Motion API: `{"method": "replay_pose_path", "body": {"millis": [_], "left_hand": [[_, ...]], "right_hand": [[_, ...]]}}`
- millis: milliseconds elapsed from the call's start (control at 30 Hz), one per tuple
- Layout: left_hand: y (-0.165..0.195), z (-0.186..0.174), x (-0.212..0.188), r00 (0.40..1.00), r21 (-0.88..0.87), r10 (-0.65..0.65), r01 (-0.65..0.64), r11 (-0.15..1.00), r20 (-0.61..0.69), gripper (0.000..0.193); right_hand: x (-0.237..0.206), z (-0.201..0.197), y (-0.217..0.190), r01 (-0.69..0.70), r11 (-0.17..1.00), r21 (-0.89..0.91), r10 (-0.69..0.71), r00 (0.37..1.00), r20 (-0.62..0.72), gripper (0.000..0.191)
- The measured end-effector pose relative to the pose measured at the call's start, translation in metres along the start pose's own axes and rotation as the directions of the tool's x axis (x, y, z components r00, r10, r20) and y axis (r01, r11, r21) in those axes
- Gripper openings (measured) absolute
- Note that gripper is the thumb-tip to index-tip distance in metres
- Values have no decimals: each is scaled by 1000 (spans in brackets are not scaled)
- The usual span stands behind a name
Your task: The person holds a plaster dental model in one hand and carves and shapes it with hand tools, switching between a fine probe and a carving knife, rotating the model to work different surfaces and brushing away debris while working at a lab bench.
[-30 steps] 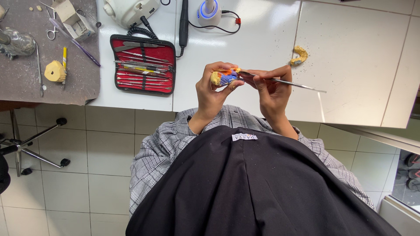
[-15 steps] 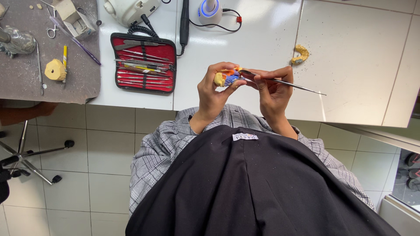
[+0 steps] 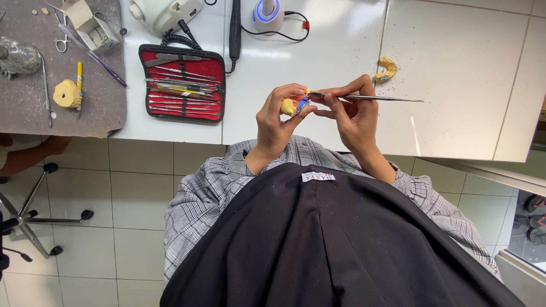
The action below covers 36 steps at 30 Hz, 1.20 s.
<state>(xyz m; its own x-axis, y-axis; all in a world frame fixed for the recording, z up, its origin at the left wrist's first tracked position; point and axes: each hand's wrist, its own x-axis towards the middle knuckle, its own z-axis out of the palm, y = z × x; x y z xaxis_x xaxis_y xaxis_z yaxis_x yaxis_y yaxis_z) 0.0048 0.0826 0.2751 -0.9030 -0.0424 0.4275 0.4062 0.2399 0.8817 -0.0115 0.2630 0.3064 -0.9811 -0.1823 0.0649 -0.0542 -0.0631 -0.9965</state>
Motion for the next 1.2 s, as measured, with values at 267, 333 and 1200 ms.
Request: {"method": "replay_pose_path", "body": {"millis": [267,333,1200], "left_hand": [[21,0,16,993,-249,-121,119,961,6,45],[37,-5,25,990,-236,-138,135,962,2,45],[137,-54,107,869,-619,-409,487,616,277,51]], "right_hand": [[11,1,-18,-69,960,273,85,995,-47,22],[10,7,-38,-31,981,191,42,998,-54,22],[45,9,-210,-18,1000,-15,15,990,-140,30]]}}
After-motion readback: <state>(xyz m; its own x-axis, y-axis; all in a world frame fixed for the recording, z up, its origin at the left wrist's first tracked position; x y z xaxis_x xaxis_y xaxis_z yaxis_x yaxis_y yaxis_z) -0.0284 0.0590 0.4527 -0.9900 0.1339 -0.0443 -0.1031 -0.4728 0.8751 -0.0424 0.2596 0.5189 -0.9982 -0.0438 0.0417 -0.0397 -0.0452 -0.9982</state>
